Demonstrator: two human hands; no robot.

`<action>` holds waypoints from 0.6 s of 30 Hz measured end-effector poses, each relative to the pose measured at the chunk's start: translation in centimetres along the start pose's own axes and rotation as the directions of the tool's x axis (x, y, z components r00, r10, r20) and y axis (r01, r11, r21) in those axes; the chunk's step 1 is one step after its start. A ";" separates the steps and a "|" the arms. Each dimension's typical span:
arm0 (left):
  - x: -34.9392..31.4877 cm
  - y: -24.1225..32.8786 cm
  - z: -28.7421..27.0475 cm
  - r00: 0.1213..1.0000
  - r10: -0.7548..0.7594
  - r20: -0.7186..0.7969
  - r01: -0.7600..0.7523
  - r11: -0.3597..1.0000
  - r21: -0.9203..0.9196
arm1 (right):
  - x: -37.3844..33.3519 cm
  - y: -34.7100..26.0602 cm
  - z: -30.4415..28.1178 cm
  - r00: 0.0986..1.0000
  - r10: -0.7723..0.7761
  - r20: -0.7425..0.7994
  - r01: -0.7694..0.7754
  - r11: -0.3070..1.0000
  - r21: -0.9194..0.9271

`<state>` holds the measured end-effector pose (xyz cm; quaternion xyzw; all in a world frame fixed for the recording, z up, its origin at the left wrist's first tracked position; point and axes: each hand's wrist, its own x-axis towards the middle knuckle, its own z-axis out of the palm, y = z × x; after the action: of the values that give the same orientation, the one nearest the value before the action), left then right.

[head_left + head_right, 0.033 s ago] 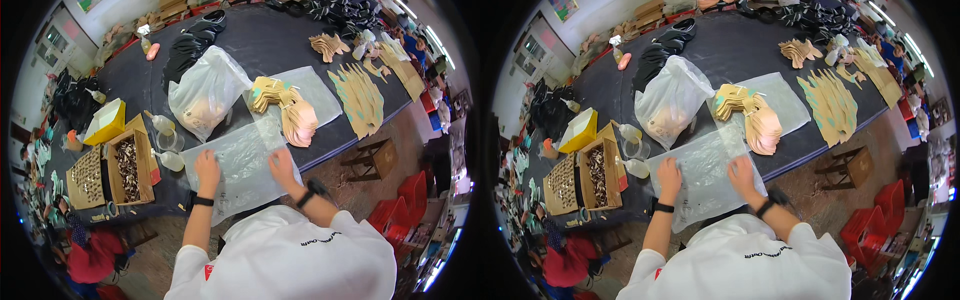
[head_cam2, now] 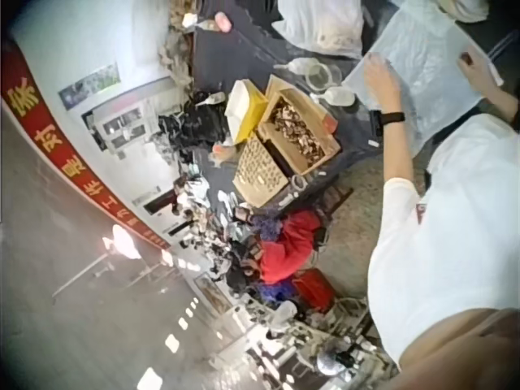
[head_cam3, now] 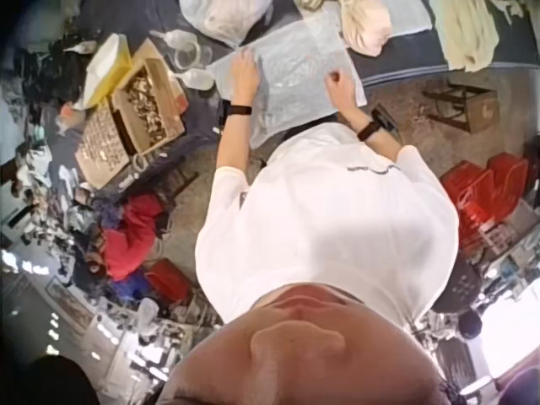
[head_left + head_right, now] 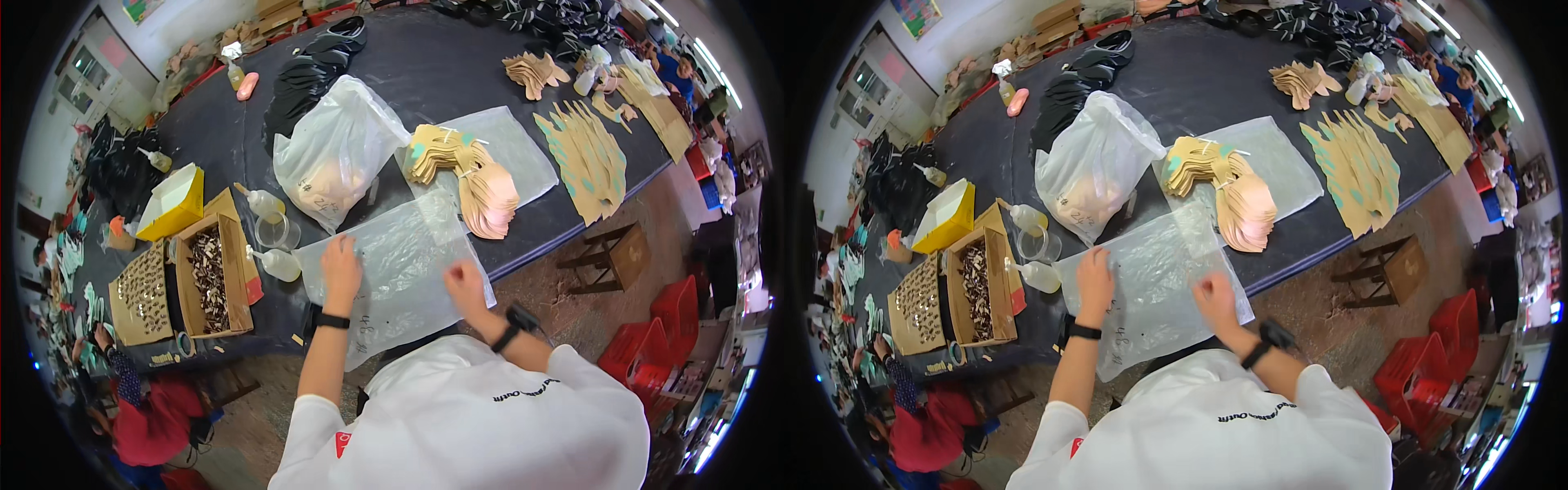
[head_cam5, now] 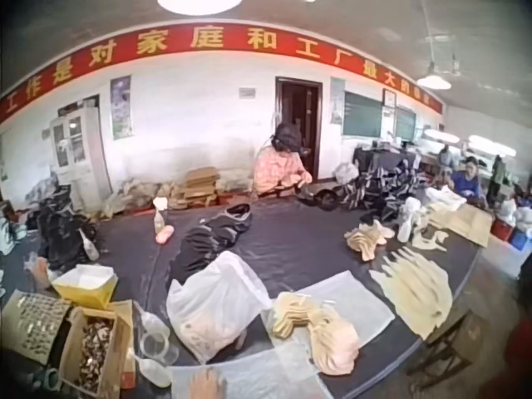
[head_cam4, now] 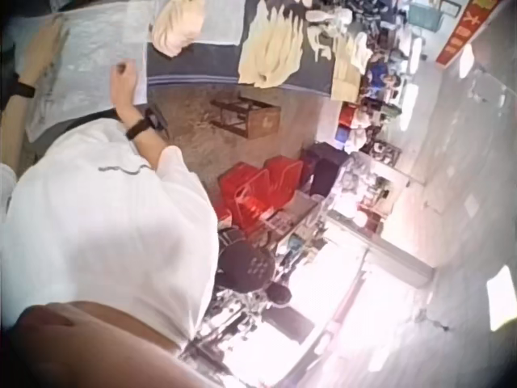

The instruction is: Apply glue to shoe material strips and assemble or organize pre-cut shoe components.

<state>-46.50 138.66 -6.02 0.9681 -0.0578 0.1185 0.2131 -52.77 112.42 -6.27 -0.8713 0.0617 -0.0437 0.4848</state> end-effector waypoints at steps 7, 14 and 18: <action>9.7 -2.4 2.9 0.868 0.109 0.485 0.008 0.972 -0.233 | -9.8 2.9 0.8 0.100 0.513 0.852 -0.946 -0.217 0.242; 12.8 -1.8 -0.2 0.642 0.193 0.742 0.336 0.799 -0.499 | -9.4 1.5 1.6 0.717 0.406 0.566 -0.624 0.014 0.781; 9.5 2.2 -6.3 0.804 0.038 0.594 0.482 0.542 -0.688 | -5.7 -3.1 -7.8 0.886 0.456 -0.084 -0.290 0.686 0.667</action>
<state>-38.94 138.79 2.84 0.7481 -0.0337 -0.2309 0.6212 -59.25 108.37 0.41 -0.6105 0.2795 -0.0678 0.7380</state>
